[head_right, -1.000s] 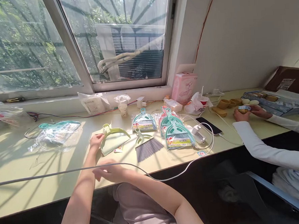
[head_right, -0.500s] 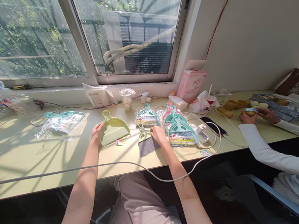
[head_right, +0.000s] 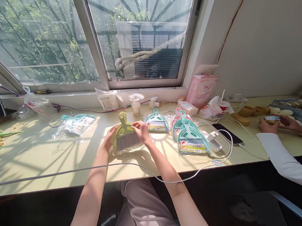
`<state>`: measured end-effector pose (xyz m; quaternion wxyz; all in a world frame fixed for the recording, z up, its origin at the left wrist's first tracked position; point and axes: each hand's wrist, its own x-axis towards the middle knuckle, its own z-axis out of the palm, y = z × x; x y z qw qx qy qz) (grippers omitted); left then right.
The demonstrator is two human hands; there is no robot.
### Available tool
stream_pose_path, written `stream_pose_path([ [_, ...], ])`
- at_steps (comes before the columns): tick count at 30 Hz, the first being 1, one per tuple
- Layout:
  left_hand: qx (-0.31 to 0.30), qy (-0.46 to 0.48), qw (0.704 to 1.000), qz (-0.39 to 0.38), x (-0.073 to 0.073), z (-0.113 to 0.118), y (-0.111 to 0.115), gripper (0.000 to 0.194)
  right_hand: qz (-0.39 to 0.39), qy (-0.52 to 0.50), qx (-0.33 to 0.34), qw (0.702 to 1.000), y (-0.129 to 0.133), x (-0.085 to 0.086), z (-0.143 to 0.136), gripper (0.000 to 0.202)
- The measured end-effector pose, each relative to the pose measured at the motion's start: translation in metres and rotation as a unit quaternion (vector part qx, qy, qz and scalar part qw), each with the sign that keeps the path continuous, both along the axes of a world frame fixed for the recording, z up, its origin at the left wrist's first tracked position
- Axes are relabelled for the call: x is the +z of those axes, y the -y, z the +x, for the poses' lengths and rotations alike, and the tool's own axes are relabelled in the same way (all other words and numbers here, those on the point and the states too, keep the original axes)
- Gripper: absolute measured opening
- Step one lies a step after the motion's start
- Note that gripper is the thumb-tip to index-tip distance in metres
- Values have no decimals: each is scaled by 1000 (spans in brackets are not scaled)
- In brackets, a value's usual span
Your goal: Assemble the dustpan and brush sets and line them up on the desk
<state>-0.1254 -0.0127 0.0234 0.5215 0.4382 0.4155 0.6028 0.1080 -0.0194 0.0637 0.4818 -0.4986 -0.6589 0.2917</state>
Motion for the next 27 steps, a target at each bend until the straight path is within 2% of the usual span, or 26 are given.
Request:
stream_pose_path([
  [3,-27,-47,999,-5,8,0,1,92,40,80,-94,992,-5,-5,-28,7],
  [5,-22,-74,997,-6,12,0,3,90,49,114,-141,982,-6,-12,-33,5],
  [7,-28,-92,995,-7,14,2,3,85,47,113,-158,980,-7,-19,-30,4],
  [10,-39,-100,994,-3,14,6,3,76,33,78,-128,988,-12,-23,-21,15],
  [13,-25,-92,995,7,13,8,1,70,-7,52,-50,997,-15,-21,-13,31],
  [17,13,-88,996,9,12,6,-1,64,-57,25,38,997,-16,-17,-11,20],
  [23,-31,-137,990,12,13,3,-1,57,-76,-118,26,990,-13,-25,-21,15],
  [27,-19,-142,990,18,12,4,-2,55,-83,-169,16,982,-8,-29,-26,14],
])
